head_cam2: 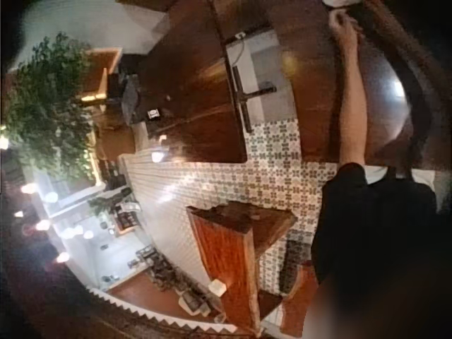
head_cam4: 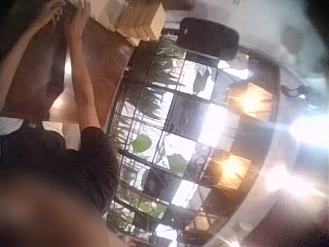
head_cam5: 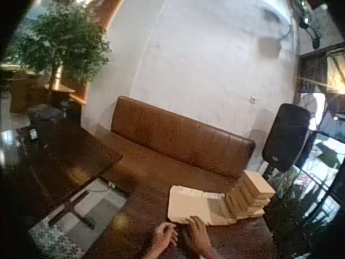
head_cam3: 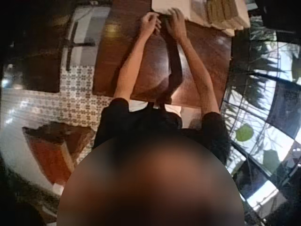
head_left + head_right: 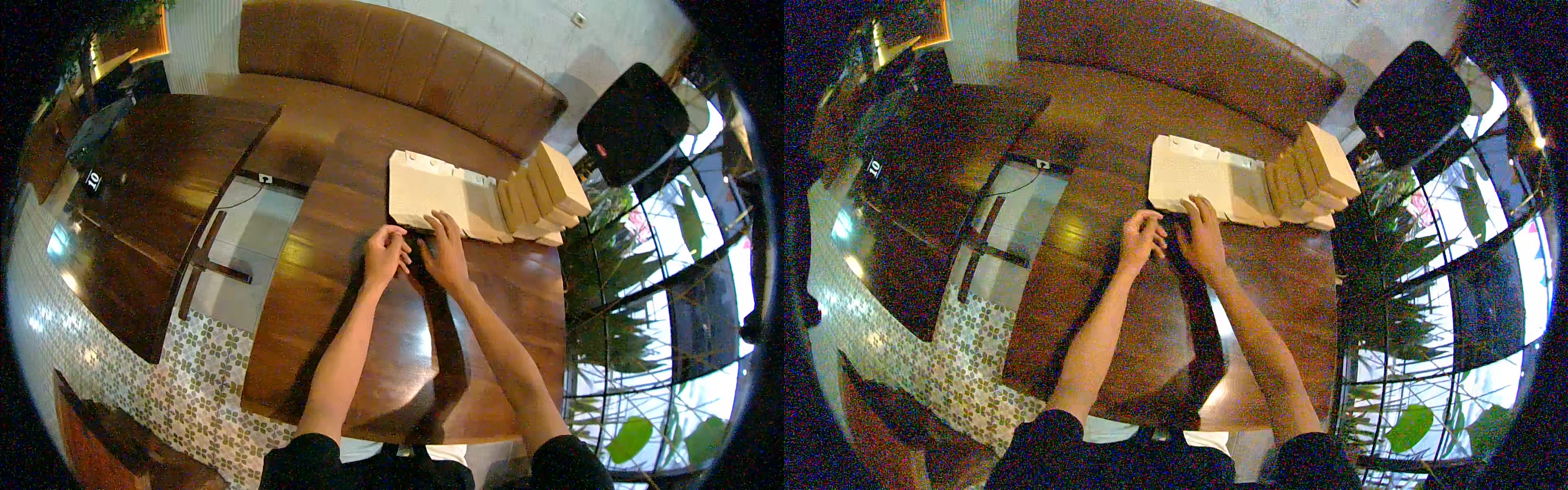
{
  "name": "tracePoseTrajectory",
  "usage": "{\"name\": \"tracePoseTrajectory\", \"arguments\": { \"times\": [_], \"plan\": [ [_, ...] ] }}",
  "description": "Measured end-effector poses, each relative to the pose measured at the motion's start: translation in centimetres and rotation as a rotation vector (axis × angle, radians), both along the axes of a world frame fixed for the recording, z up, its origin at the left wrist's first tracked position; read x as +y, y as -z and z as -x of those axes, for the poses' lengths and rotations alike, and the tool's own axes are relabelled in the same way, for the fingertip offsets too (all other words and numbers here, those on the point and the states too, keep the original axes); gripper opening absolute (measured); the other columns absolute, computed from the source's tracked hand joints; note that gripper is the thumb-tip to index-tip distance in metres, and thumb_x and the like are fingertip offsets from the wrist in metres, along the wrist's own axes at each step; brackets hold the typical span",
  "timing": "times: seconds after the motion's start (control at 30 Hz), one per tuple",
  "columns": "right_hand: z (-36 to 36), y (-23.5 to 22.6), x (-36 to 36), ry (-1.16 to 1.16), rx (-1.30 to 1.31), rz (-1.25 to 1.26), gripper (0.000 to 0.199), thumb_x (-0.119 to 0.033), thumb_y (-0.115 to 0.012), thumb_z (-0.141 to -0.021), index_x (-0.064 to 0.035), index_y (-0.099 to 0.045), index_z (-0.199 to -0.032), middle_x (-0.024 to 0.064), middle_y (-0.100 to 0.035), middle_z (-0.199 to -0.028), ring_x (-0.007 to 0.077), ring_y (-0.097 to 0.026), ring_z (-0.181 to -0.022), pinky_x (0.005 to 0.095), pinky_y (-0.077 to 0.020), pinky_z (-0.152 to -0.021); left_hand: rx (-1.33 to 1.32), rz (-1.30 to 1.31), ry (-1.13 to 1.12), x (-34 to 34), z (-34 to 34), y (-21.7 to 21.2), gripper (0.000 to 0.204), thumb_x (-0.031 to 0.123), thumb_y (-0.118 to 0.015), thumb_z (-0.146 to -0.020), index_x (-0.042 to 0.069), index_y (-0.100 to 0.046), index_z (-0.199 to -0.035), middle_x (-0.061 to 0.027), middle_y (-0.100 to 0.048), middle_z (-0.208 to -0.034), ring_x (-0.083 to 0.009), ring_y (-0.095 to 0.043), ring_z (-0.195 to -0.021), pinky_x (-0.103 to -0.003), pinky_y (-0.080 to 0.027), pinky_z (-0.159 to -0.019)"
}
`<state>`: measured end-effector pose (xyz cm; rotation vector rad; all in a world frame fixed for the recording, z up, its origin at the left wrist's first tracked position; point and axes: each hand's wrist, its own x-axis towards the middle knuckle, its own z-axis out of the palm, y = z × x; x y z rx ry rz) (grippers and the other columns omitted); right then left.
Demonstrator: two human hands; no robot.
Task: The person assembles flat cardboard boxes by folding the sides and inserting tabs into slots to form rectangular containers. They repeat this process for multiple boxes, stacking the completed ones on the table.
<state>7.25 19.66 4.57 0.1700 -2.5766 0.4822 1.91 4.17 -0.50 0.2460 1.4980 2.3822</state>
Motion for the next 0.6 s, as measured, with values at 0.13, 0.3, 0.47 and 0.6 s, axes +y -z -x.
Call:
{"name": "tracePoseTrajectory", "arguments": {
  "times": [0.13, 0.3, 0.47, 0.6],
  "plan": [
    [5.4, -1.8, -1.2, 0.004, -0.118, -0.064, 0.038, -0.022, -0.077, -0.088, -0.0091, -0.068, -0.123, 0.0168, -0.065, -0.128, 0.0359, -0.061, -0.119, 0.0427, -0.0515, -0.1, -0.168, -0.343, -0.222, -1.2, 1.6, 0.3, 0.026, 0.028, -0.057, -0.103, 0.004, -0.064, -0.109, -0.0093, -0.066, -0.078, -0.0184, -0.064, -0.058, -0.033, -0.053, -0.045],
    [7.9, -1.9, -2.5, 0.199, -0.424, -0.14, 0.034, -0.039, -0.079, -0.084, -0.0079, -0.079, -0.098, 0.0182, -0.074, -0.1, 0.0363, -0.071, -0.096, 0.0464, -0.0569, -0.086, -0.189, -0.419, -0.193, -1.2, 2.0, 1.0, 0.024, 0.025, -0.056, -0.103, 0.004, -0.064, -0.109, -0.0099, -0.065, -0.08, -0.0204, -0.065, -0.063, -0.036, -0.056, -0.051],
    [8.5, -1.3, -3.9, 0.217, -0.372, -0.283, 0.022, -0.022, -0.07, -0.085, -0.0014, -0.074, -0.078, 0.0284, -0.071, -0.086, 0.0427, -0.073, -0.083, 0.0501, -0.0589, -0.073, -0.22, -0.422, -0.185, -1.3, 2.1, 1.0, 0.022, 0.022, -0.053, -0.104, 0.002, -0.062, -0.109, -0.0106, -0.065, -0.083, -0.0204, -0.065, -0.065, -0.035, -0.057, -0.053],
    [8.7, -1.0, -4.3, 0.221, -0.285, -0.317, 0.018, -0.015, -0.068, -0.084, -0.0012, -0.071, -0.074, 0.03, -0.07, -0.083, 0.0437, -0.072, -0.081, 0.0507, -0.0589, -0.073, -0.234, -0.39, -0.183, -1.3, 2.1, 1.1, 0.023, 0.022, -0.052, -0.105, 0.002, -0.062, -0.111, -0.0109, -0.065, -0.084, -0.0204, -0.066, -0.065, -0.034, -0.058, -0.054]
  ]
}}
